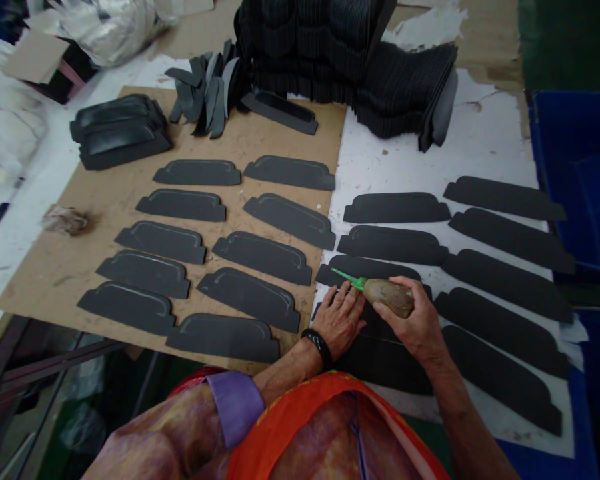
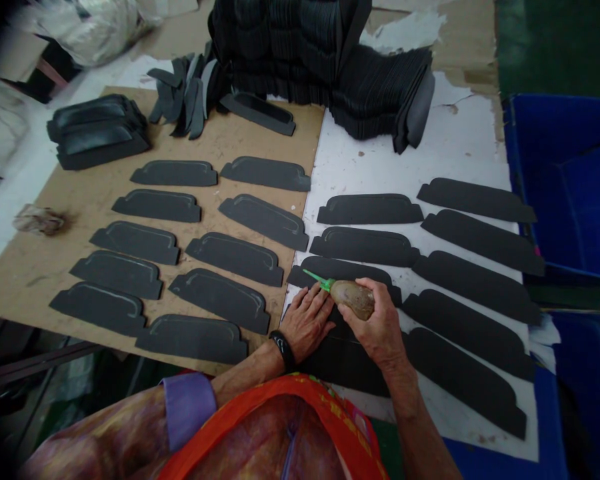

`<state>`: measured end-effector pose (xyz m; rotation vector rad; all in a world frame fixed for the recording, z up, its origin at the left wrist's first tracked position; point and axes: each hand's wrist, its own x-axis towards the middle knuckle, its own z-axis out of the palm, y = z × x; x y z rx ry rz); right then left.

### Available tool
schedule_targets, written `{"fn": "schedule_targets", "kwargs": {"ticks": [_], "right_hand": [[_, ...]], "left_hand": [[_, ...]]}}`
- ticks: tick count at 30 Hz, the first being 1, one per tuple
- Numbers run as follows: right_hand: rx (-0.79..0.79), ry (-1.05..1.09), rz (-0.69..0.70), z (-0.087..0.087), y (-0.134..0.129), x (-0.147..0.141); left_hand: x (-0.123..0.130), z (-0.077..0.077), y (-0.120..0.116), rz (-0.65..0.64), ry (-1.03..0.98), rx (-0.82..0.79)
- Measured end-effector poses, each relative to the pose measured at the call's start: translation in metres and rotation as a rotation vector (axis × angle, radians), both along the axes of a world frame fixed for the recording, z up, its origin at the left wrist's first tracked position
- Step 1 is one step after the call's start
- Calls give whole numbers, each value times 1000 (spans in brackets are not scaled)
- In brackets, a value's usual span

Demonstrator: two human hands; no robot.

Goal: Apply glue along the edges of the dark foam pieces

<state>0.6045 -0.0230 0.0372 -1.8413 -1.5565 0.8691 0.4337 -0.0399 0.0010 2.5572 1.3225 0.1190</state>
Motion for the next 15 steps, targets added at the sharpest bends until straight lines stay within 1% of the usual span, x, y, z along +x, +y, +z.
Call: {"fn": "schedule_targets", "kwargs": {"ticks": [8, 15], "right_hand": [[37, -36, -32, 0, 6, -2], [61, -38, -89, -1, 6, -4]], "left_hand": [[1, 2, 0, 10, 21, 0], [1, 2, 2, 10, 2, -6]]}}
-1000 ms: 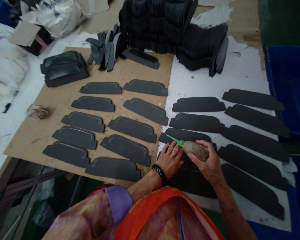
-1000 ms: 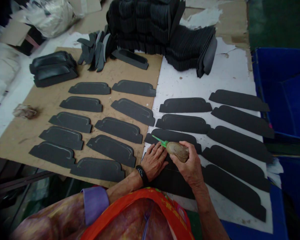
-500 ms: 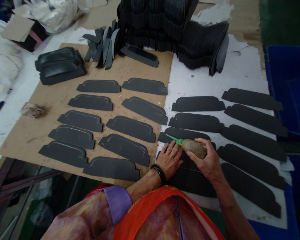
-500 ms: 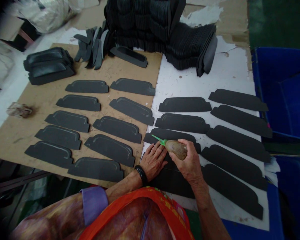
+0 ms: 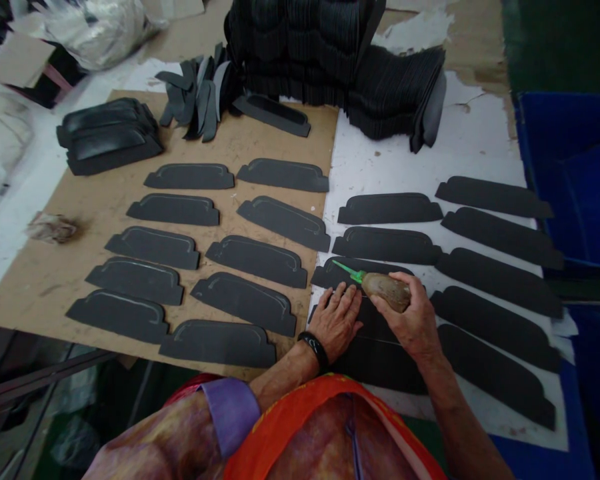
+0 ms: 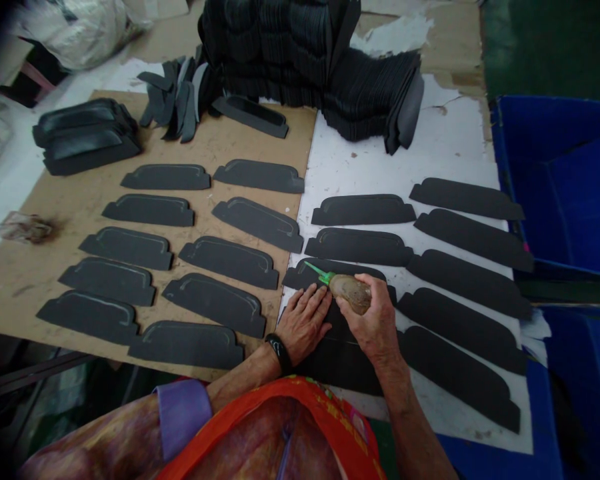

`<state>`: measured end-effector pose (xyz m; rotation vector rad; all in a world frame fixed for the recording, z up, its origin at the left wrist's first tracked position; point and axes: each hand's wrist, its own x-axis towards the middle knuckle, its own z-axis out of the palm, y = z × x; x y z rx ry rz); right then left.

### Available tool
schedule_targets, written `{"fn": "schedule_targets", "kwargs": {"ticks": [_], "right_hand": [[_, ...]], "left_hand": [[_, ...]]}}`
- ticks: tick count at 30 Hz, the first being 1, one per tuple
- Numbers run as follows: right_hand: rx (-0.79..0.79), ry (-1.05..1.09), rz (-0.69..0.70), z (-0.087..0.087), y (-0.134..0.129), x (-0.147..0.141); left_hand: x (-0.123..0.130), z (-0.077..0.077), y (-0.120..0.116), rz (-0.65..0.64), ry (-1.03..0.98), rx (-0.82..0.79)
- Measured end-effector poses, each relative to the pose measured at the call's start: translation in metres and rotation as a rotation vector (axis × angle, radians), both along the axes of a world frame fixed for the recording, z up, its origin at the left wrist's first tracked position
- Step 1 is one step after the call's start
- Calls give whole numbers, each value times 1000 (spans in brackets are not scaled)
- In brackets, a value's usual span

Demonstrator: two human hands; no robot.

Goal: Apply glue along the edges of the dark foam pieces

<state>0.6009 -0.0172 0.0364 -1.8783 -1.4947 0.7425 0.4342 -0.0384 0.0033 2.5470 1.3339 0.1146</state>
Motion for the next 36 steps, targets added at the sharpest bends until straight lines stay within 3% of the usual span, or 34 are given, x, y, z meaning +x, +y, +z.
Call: {"fn": "schedule_targets", "kwargs": {"ticks": [36], "right_hand": [[-50, -84, -300, 8, -38, 63]], "left_hand": [[2, -2, 6, 15, 2, 23]]}}
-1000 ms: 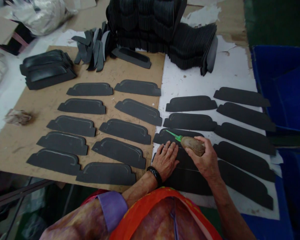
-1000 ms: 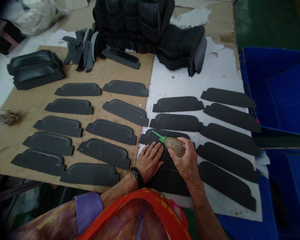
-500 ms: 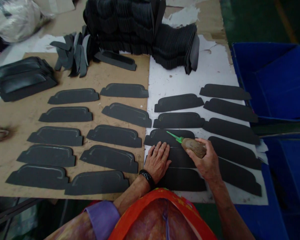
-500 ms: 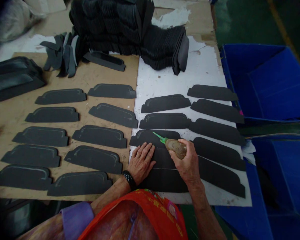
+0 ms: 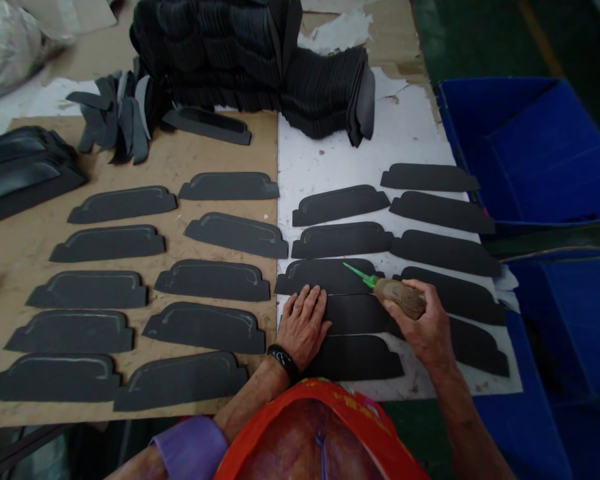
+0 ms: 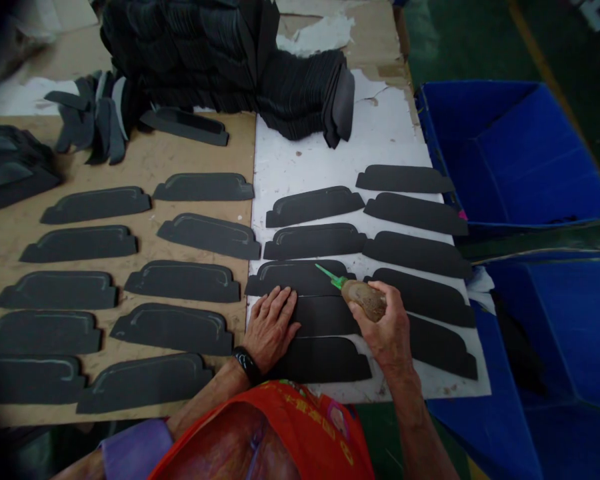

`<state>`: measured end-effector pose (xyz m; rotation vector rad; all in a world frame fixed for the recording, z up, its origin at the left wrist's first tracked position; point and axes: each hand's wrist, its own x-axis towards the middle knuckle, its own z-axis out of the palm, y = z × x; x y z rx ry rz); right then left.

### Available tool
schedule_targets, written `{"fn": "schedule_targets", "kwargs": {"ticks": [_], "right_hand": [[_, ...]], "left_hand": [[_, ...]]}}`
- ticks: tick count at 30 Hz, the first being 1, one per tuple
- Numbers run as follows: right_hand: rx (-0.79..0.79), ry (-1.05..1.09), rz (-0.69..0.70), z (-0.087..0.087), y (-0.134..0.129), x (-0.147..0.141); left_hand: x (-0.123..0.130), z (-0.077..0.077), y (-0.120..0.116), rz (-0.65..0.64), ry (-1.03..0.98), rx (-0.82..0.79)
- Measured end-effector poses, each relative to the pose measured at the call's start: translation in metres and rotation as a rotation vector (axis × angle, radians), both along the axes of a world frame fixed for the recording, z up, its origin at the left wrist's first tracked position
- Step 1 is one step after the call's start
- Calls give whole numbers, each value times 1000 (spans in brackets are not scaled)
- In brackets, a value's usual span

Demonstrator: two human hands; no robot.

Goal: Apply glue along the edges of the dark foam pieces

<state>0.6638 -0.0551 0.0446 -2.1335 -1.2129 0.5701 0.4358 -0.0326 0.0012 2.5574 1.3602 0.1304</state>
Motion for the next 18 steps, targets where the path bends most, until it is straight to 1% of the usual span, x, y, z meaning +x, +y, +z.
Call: {"fn": "schedule_targets", "kwargs": {"ticks": [8, 18], "right_hand": [[12, -66, -46, 2, -8, 18], [-12, -90, -98, 7, -11, 20]], "left_hand": [[0, 0, 1, 1, -6, 33], [0, 0, 1, 3, 1, 21]]}}
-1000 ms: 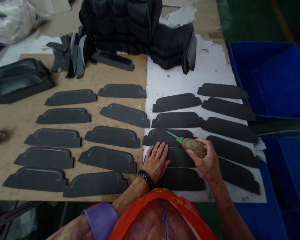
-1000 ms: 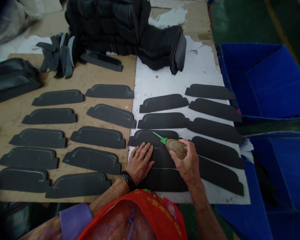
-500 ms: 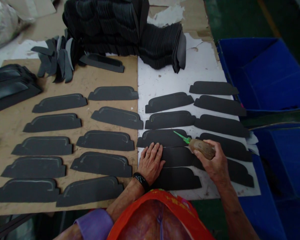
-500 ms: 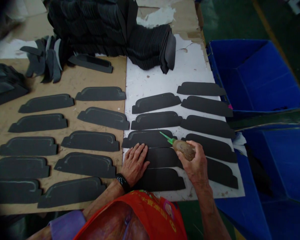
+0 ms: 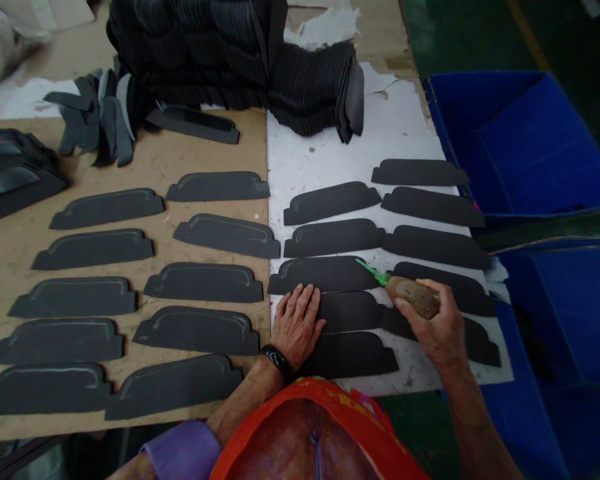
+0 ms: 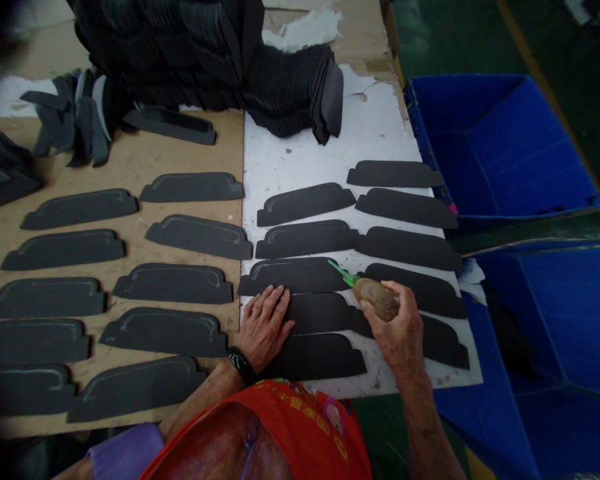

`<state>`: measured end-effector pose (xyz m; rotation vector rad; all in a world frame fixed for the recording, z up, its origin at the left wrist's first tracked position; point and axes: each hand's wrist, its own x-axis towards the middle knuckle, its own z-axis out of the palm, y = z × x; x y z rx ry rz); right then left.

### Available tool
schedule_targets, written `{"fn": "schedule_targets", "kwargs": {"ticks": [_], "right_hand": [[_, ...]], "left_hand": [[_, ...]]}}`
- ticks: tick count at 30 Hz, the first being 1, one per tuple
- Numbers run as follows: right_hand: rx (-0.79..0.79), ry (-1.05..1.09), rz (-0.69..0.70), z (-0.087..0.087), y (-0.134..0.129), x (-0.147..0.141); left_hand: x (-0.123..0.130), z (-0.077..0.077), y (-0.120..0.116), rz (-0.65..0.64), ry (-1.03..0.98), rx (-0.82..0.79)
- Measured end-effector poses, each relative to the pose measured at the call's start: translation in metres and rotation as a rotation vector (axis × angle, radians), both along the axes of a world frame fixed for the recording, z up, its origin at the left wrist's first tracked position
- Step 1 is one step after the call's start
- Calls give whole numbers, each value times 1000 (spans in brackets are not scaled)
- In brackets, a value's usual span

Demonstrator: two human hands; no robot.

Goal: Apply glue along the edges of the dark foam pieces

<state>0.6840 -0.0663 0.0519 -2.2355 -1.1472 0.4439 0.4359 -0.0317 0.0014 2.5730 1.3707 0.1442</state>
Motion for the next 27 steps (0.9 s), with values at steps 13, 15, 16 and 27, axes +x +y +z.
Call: {"fn": "schedule_targets", "kwargs": {"ticks": [13, 15, 16, 27], "right_hand": [[-5, -13, -45, -1, -19, -6], [-15, -6, -59, 0, -23, -8], [-21, 1, -67, 1, -24, -9], [-43, 29, -96, 2, -32, -13]], "left_hand": [[1, 4, 2, -10, 9, 1], [1, 5, 3, -11, 6, -3], [1, 5, 3, -11, 4, -4], [1, 6, 3, -9, -1, -26]]}}
